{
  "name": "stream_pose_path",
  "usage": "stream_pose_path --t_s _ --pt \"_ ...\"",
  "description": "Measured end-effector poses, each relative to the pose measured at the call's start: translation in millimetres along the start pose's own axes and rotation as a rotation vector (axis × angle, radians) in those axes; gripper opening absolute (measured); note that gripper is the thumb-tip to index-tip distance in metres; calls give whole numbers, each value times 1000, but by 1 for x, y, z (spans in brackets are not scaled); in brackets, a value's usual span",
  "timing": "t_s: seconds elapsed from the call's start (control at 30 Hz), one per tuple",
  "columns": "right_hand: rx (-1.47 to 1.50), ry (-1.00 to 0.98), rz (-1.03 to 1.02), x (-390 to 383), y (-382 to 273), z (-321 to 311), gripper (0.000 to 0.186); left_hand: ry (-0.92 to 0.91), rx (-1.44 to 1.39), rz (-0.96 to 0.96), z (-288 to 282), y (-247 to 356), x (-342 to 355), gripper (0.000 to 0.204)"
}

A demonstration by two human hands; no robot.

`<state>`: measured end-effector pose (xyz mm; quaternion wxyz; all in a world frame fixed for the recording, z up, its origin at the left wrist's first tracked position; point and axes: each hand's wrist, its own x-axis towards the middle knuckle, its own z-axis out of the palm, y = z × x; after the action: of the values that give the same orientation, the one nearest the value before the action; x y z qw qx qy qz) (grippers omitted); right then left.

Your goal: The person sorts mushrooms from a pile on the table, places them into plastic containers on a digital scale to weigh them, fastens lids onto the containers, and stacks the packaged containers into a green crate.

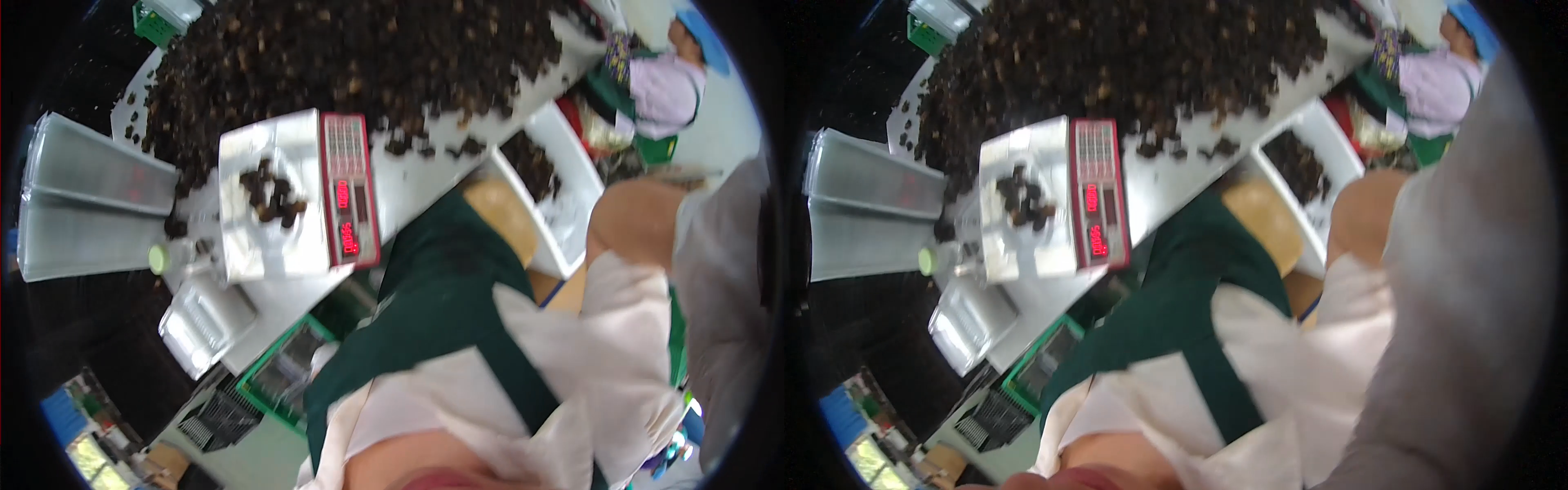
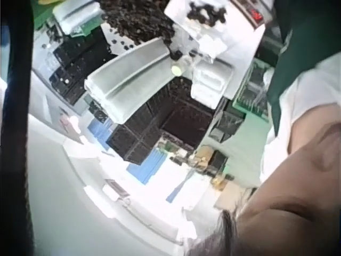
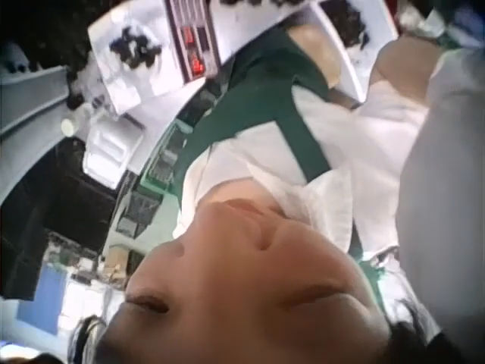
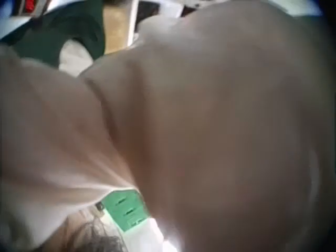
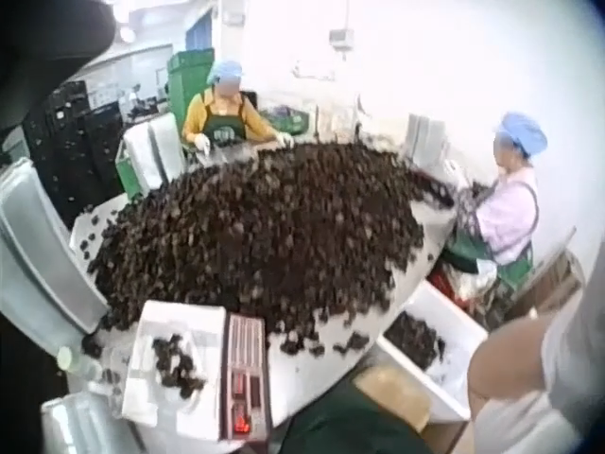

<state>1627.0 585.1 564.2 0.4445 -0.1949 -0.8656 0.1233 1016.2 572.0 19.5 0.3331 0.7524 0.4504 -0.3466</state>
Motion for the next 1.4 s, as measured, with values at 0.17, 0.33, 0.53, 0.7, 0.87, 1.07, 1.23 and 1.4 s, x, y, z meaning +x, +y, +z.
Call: stream_pose_path --t_s 0.17,0.33,0.53,0.7,0.87,1.07,1.23,1.4 --pt "74 -149 -181 -33 83 -41 54 -11 274 158 40 -19 32 25" --pt "89 -252 -224 -70 156 -67 56 -167 448 108 18 30 46 32" --pt "166 -184 -264 -193 229 -103 58 -226 231 -546 -113 179 45 64" --pt "165 -15 -203 -302 244 -146 60 134 309 -750 -57 242 62 50" --pt "144 155 548 -409 250 -55 75 317 -310 -490 -97 417 19 31" --pt "-271 -186 485 -503 264 77 47 568 -734 -135 -129 516 55 30" --pt "850 475 1054 -492 271 80 21 704 -803 132 -178 555 97 22" --pt "1345 748 1135 -483 280 82 29 1071 -232 464 -216 590 164 13"
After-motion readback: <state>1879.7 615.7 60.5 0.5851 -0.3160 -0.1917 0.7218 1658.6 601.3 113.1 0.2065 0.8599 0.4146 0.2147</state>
